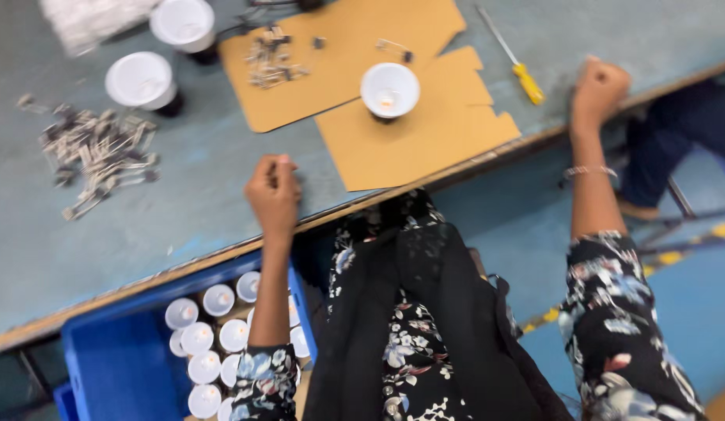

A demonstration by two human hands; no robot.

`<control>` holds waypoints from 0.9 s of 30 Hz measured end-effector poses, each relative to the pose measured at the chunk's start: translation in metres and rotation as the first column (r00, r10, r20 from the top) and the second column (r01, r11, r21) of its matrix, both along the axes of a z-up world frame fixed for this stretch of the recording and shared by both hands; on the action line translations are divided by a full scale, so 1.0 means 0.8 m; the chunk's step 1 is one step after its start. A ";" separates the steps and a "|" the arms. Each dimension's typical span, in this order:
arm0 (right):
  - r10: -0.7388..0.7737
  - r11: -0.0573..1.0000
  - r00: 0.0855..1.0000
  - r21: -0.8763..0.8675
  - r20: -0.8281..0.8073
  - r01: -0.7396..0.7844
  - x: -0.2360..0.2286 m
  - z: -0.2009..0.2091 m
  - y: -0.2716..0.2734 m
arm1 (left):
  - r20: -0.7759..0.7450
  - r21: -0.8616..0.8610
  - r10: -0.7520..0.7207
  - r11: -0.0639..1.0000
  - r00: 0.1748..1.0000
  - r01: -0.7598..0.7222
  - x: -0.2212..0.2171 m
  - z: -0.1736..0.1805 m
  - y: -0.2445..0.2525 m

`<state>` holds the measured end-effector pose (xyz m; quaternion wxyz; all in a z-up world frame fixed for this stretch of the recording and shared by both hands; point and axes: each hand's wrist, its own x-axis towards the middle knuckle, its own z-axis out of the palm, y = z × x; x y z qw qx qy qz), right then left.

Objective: The person assembles small light fixtures by attaching metal clips to the base of white plastic lamp holders. They use a yellow screwdriver to tighten the clips and secure the components. The person handles the fixtures one by one, placing them on a cardboard sheet on the table.

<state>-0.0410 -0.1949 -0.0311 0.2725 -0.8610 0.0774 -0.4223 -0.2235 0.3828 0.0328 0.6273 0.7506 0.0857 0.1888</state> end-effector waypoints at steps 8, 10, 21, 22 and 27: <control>0.702 0.709 0.696 0.244 -0.152 -0.662 -0.113 0.088 0.330 | 0.020 -0.092 -0.040 0.995 0.999 0.042 0.004 0.003 -0.001; 0.840 0.513 0.541 0.379 -0.040 -0.770 -0.112 0.094 0.387 | 0.030 -0.099 -0.044 0.994 0.999 0.047 0.005 0.002 -0.001; 0.747 -0.546 0.269 0.791 0.609 -0.275 -0.183 0.105 0.466 | 0.363 0.162 -0.293 0.955 0.885 0.249 -0.011 0.036 -0.004; 0.738 -0.572 0.276 0.788 0.616 -0.228 -0.189 0.107 0.472 | 0.383 0.183 -0.282 0.957 0.880 0.227 -0.012 0.041 -0.004; 0.803 -0.522 0.232 0.835 0.550 -0.173 -0.211 0.127 0.485 | 0.324 0.457 -0.191 0.889 0.926 0.023 -0.026 0.042 -0.001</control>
